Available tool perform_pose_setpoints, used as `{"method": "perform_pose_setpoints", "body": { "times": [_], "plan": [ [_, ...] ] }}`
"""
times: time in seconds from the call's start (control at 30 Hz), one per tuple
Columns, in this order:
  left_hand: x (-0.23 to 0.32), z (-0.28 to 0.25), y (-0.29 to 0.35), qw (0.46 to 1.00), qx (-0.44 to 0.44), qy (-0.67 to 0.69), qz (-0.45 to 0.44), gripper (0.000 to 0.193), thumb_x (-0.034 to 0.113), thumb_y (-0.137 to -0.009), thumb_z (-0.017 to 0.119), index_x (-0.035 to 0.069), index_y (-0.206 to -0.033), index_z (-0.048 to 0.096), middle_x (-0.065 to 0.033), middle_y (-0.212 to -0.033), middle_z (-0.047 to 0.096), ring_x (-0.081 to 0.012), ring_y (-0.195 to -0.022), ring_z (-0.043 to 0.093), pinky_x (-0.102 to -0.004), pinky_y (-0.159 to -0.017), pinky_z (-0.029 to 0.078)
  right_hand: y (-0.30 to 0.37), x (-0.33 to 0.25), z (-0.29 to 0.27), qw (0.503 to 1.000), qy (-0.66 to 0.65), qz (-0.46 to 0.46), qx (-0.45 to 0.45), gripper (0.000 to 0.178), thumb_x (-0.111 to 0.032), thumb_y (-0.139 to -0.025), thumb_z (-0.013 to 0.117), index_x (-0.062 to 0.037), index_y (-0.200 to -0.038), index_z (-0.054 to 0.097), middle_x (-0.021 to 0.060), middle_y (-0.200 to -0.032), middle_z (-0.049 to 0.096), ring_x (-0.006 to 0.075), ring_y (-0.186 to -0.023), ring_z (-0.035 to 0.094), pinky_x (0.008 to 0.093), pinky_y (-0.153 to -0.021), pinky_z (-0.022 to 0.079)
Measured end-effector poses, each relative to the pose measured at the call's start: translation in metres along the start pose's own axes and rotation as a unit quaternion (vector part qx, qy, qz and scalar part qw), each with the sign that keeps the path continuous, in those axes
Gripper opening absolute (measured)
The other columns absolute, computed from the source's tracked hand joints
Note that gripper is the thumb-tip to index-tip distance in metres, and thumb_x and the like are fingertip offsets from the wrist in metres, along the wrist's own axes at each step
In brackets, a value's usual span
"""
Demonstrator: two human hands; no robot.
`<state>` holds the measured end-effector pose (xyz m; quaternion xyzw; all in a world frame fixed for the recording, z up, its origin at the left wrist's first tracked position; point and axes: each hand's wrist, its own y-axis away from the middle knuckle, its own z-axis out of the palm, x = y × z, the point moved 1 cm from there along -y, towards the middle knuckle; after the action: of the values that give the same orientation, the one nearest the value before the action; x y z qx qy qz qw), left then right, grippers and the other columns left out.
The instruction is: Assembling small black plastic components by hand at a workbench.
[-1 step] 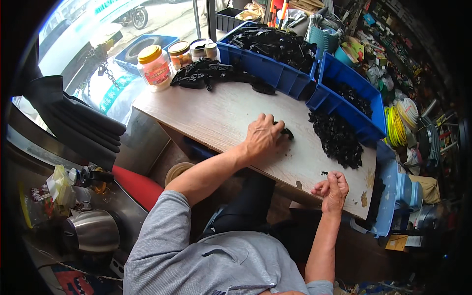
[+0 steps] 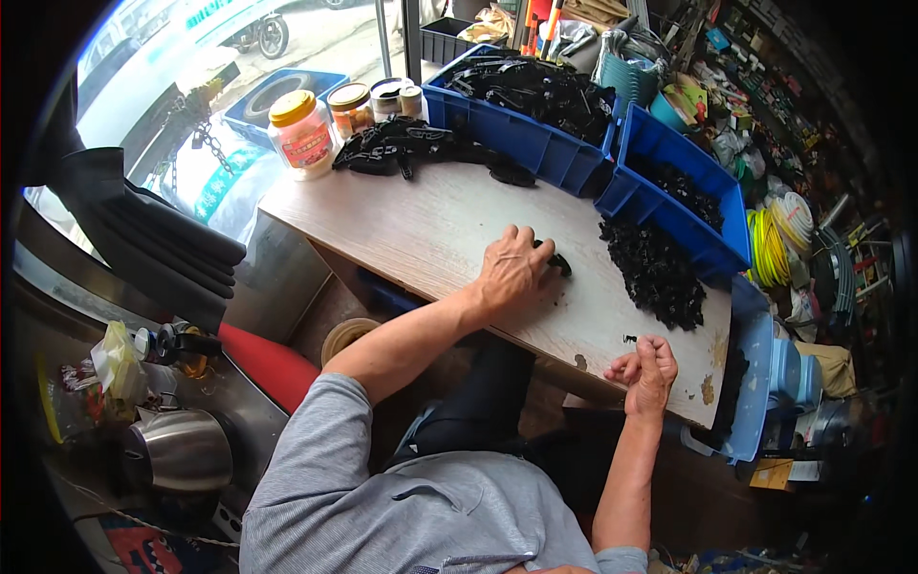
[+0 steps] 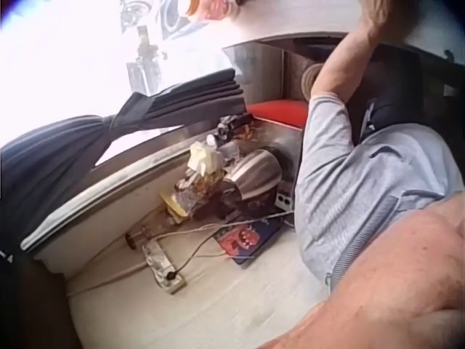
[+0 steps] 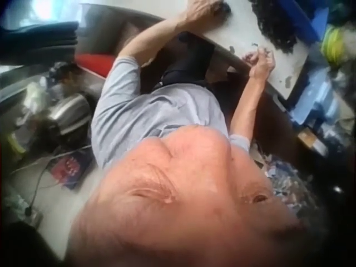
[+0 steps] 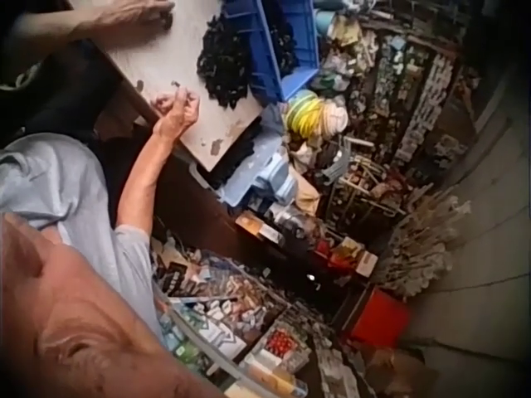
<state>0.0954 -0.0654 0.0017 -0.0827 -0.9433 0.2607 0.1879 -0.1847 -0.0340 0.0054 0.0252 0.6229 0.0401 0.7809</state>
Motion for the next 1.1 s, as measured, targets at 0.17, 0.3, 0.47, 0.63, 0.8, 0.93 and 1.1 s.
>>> {"method": "perform_pose_setpoints", "body": {
  "times": [0.17,0.3,0.47,0.63,0.8,0.93,1.1],
  "plan": [
    [0.008,0.003,0.002,1.0,-0.017,-0.019,0.018,0.031,0.031,-0.08,0.07,0.011,-0.104,0.064,-0.0153,-0.091,0.06,-0.0332,-0.086,0.057,-0.0431,-0.071,0.05,0.0,0.002,-0.003,1.0,-0.008,-0.002,-0.005,0.02,-0.022,-0.091,0.067,-0.0065,-0.097,0.055,0.0034,-0.052,0.051,0.0179,-0.051,0.06,0.0361,-0.045,0.058],
    [0.018,0.005,0.003,1.0,-0.024,0.014,-0.003,0.032,0.03,-0.079,0.07,0.011,-0.104,0.065,-0.0145,-0.094,0.061,-0.0328,-0.088,0.057,-0.042,-0.075,0.05,0.004,-0.002,0.005,1.0,-0.021,-0.009,0.015,0.02,-0.02,-0.09,0.068,-0.005,-0.093,0.055,0.0025,-0.05,0.048,0.0157,-0.046,0.057,0.0341,-0.045,0.057],
    [0.022,0.018,0.006,1.0,-0.002,0.016,0.009,0.024,0.021,-0.08,0.069,0.008,-0.099,0.064,-0.0123,-0.09,0.062,-0.0325,-0.09,0.058,-0.0423,-0.077,0.05,0.003,-0.002,0.005,1.0,-0.019,-0.006,0.014,0.02,-0.02,-0.089,0.069,-0.0048,-0.092,0.055,0.0024,-0.05,0.048,0.0157,-0.046,0.056,0.0348,-0.046,0.057],
    [0.012,0.02,0.007,1.0,-0.015,-0.006,-0.01,0.017,0.019,-0.081,0.067,0.011,-0.096,0.063,-0.007,-0.094,0.062,-0.0301,-0.092,0.057,-0.042,-0.077,0.048,0.001,-0.002,0.003,0.999,-0.034,-0.009,0.015,0.021,-0.02,-0.089,0.07,-0.0051,-0.092,0.056,0.0022,-0.05,0.048,0.0157,-0.047,0.057,0.0352,-0.047,0.057],
    [-0.001,-0.001,0.011,0.995,-0.012,-0.075,-0.064,0.022,0.024,-0.083,0.066,0.011,-0.1,0.062,-0.0066,-0.104,0.062,-0.0274,-0.103,0.054,-0.0428,-0.083,0.042,0.0,0.0,0.001,0.999,-0.045,-0.014,0.003,0.022,-0.021,-0.088,0.071,-0.0052,-0.092,0.056,0.0021,-0.051,0.048,0.0157,-0.047,0.057,0.0357,-0.048,0.057],
    [-0.01,-0.005,0.024,0.997,0.037,-0.039,-0.057,0.026,0.02,-0.08,0.069,0.01,-0.103,0.062,-0.0077,-0.106,0.062,-0.0282,-0.107,0.054,-0.0424,-0.086,0.042,0.002,0.0,-0.002,0.999,-0.05,-0.015,0.0,0.021,-0.02,-0.089,0.07,-0.0055,-0.093,0.056,0.0021,-0.05,0.047,0.0165,-0.048,0.058,0.0364,-0.048,0.057],
    [0.001,-0.003,0.042,0.992,0.094,0.034,-0.08,0.028,0.011,-0.078,0.072,0.006,-0.104,0.062,-0.0101,-0.093,0.065,-0.0264,-0.089,0.062,-0.0374,-0.078,0.048,0.01,0.0,-0.003,0.997,-0.068,-0.021,-0.005,0.02,-0.019,-0.089,0.069,-0.0055,-0.094,0.056,0.0021,-0.05,0.047,0.0176,-0.049,0.059,0.0367,-0.047,0.056]
  ]
}}
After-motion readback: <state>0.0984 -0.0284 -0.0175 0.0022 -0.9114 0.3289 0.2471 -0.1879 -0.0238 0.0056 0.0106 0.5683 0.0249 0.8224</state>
